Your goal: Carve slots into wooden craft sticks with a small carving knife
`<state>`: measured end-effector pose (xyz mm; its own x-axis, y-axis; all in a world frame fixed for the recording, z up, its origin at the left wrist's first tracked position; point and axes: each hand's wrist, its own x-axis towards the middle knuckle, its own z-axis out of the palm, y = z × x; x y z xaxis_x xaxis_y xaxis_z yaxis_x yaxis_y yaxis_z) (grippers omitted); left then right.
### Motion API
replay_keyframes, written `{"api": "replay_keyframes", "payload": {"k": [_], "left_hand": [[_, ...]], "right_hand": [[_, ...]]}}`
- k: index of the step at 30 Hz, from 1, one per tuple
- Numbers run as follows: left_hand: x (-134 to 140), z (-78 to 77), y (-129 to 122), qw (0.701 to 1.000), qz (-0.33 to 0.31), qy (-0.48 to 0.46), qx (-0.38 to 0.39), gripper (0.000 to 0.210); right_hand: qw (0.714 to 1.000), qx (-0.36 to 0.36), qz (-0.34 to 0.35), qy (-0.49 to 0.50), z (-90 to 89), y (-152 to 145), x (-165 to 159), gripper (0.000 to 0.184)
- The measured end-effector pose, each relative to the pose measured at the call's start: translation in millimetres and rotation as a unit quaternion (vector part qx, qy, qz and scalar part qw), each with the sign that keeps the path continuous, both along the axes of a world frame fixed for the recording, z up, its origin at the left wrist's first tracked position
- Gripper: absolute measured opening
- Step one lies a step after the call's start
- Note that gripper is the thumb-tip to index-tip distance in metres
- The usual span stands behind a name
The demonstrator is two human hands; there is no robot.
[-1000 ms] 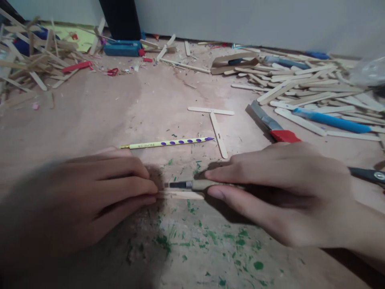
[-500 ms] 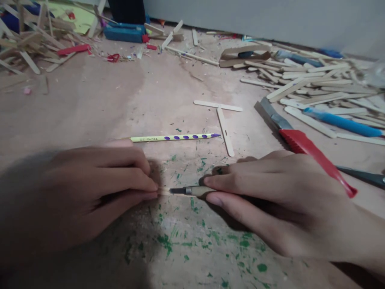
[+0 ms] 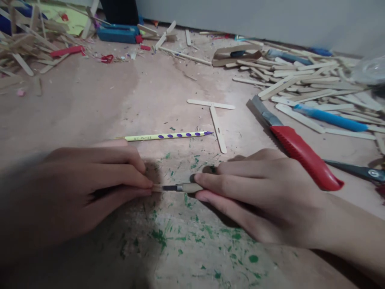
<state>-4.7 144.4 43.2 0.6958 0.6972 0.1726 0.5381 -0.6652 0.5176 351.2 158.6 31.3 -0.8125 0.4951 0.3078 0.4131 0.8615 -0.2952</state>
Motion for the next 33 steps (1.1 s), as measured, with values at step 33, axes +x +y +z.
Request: {"api": "replay_keyframes", "payload": {"k": [33], "left_hand": [[1,-2.9,2,0.999,0.006,-0.044,-0.028,0.027]], "right_hand": [[0.998,0.052,0.026,0.023,-19.3,-6,-13,0.020]]}}
